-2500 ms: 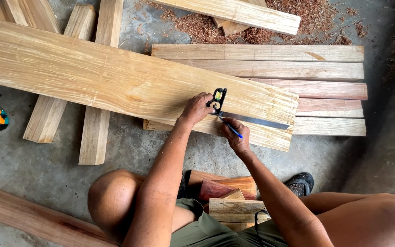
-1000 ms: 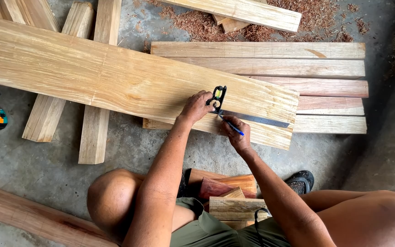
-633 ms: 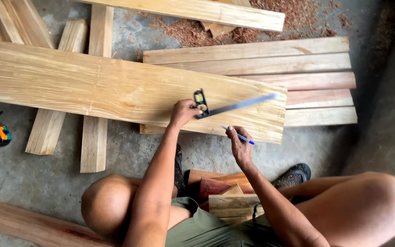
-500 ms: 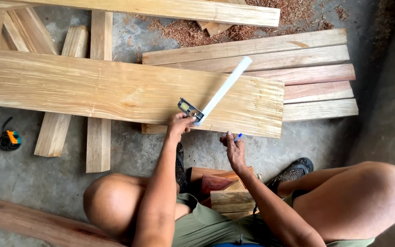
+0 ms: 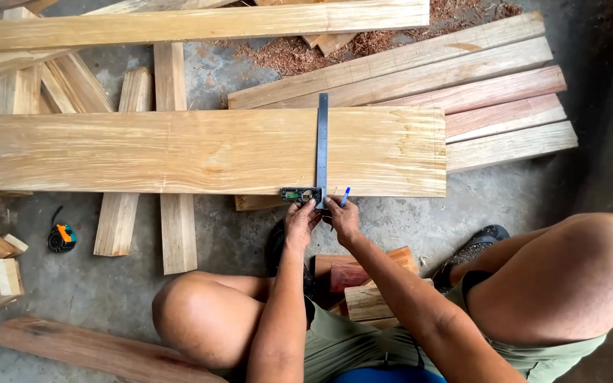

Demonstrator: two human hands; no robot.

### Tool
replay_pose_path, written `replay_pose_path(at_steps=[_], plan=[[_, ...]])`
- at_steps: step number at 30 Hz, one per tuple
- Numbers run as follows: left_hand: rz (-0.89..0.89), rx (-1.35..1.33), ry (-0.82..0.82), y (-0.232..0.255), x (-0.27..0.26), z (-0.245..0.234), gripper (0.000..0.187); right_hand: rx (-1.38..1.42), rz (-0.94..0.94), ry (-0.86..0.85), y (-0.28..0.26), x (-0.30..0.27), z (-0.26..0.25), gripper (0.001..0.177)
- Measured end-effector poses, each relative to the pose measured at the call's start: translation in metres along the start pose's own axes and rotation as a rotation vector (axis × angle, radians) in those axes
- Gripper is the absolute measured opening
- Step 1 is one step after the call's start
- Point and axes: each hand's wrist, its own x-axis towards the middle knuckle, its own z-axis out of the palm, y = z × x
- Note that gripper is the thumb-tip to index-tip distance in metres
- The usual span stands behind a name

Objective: The person measures and marks wood planks using a combination square and a pen.

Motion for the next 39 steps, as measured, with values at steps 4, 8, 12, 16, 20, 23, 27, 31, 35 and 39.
replay_pose_path(at_steps=[4, 8, 12, 16, 20, 23, 27, 31, 35, 39], plan=[[-0.002, 0.059, 0.031, 0.015, -0.017, 0.01, 0.021, 0.001, -0.065, -0.035, 0.015, 0.014, -0.01, 0.024], [-0.019, 0.056, 0.032, 0.007, -0.012, 0.009, 0.02, -0.004, -0.039, 0.036, 0.006, -0.001, -0.012, 0.025], [0.044, -0.016, 0.043, -0.004, -0.015, 0.006, 0.02, -0.016, -0.08, 0.041, -0.002, -0.015, -0.003, 0.029], [0.044, -0.015, 0.082, -0.004, -0.016, 0.004, 0.02, -0.027, -0.152, -0.05, 0.003, -0.009, 0.001, 0.025], [0.015, -0.029, 0.046, 0.008, -0.036, 0.015, 0.021, -0.053, -0.081, 0.014, 0.002, -0.007, -0.003, 0.022], [-0.045, -0.014, 0.068, 0.015, -0.043, 0.017, 0.023, -0.058, -0.077, 0.007, 0.002, -0.006, -0.005, 0.021], [-0.104, 0.027, 0.128, 0.004, -0.034, 0.003, 0.022, -0.091, -0.056, 0.02, 0.004, -0.01, -0.008, 0.02], [-0.115, 0.058, 0.175, -0.006, -0.024, -0.01, 0.024, -0.123, 0.019, 0.019, 0.002, -0.016, -0.009, 0.02], [-0.158, 0.054, 0.129, 0.01, -0.028, -0.002, 0.026, -0.088, -0.029, 0.002, 0.009, -0.013, -0.006, 0.019], [-0.123, -0.005, 0.074, 0.013, -0.017, 0.009, 0.026, -0.045, -0.032, 0.023, 0.009, -0.004, -0.006, 0.021]])
